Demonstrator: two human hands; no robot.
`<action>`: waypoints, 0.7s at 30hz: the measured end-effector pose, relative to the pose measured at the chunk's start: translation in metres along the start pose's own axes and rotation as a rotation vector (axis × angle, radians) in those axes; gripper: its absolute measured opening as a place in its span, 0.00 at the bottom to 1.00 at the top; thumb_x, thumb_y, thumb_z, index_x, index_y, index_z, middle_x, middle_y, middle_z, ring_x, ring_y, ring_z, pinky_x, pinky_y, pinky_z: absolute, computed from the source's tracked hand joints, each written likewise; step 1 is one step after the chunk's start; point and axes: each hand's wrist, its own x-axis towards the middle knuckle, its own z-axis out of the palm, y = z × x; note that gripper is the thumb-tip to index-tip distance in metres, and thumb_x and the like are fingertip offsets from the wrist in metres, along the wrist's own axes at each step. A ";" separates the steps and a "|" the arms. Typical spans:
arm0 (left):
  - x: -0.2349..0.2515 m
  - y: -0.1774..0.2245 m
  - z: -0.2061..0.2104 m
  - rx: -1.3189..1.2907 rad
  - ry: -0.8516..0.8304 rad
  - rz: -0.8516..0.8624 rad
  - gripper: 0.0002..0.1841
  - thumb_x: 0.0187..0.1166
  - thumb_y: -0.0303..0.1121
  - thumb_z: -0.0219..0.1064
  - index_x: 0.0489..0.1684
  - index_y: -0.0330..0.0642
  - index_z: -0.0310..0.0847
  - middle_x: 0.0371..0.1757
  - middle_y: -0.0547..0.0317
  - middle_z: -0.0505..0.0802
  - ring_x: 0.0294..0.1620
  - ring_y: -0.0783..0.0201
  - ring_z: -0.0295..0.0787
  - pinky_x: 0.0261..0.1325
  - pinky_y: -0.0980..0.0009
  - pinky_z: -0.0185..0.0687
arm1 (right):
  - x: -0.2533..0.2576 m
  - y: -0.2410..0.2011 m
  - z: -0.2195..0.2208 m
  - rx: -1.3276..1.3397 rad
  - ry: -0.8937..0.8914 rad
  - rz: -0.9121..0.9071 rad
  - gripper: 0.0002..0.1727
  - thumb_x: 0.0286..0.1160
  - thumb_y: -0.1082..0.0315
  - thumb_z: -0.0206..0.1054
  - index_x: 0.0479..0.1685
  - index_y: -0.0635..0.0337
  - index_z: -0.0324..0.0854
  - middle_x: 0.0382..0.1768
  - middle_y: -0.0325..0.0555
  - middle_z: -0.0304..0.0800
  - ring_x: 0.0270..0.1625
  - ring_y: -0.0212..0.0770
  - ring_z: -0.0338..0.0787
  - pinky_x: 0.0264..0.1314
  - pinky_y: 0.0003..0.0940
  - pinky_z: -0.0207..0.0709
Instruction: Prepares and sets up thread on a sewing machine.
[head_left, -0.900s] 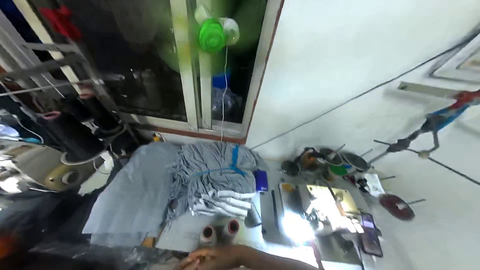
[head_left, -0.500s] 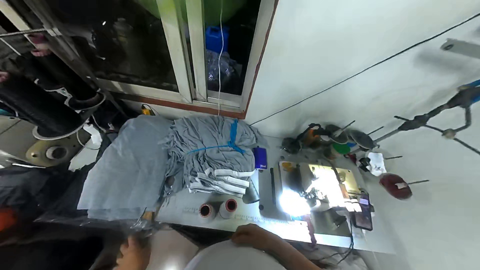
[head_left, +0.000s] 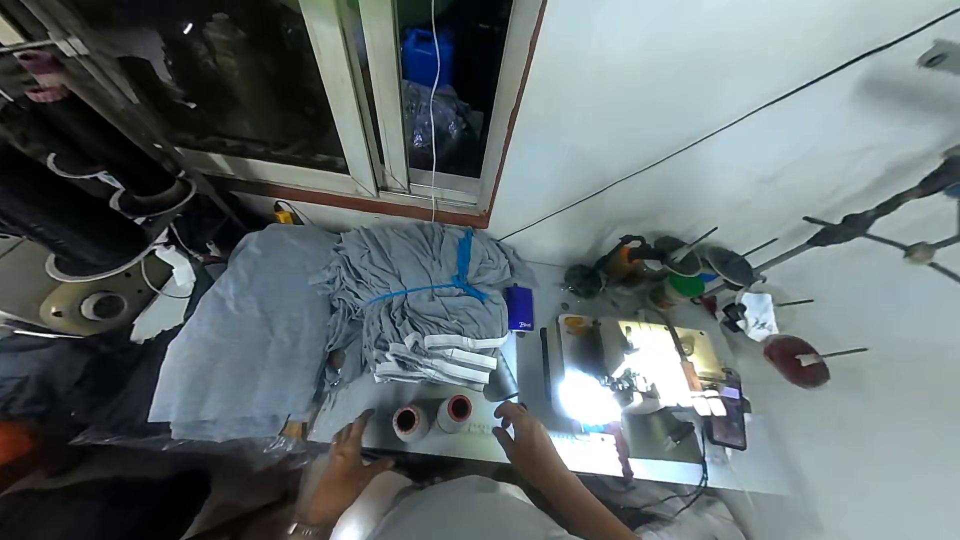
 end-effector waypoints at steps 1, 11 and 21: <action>0.006 0.004 0.005 0.009 -0.036 -0.006 0.55 0.54 0.41 0.89 0.89 0.39 0.61 0.79 0.33 0.78 0.83 0.31 0.66 0.85 0.41 0.61 | 0.001 -0.005 0.000 -0.010 0.001 -0.016 0.21 0.86 0.64 0.61 0.72 0.64 0.77 0.64 0.60 0.85 0.63 0.55 0.88 0.69 0.51 0.79; 0.045 0.014 0.048 0.082 -0.070 0.032 0.50 0.59 0.49 0.86 0.85 0.38 0.67 0.81 0.30 0.75 0.83 0.30 0.67 0.85 0.43 0.62 | 0.005 -0.023 0.011 0.034 0.087 -0.206 0.36 0.80 0.61 0.69 0.88 0.55 0.64 0.79 0.62 0.71 0.43 0.48 0.91 0.51 0.43 0.87; 0.053 0.012 0.051 -0.063 -0.121 0.084 0.46 0.60 0.43 0.87 0.82 0.34 0.69 0.75 0.31 0.79 0.77 0.42 0.77 0.82 0.52 0.71 | 0.009 -0.023 0.006 -0.034 0.048 -0.219 0.40 0.79 0.57 0.70 0.92 0.52 0.60 0.81 0.61 0.69 0.46 0.48 0.92 0.54 0.43 0.87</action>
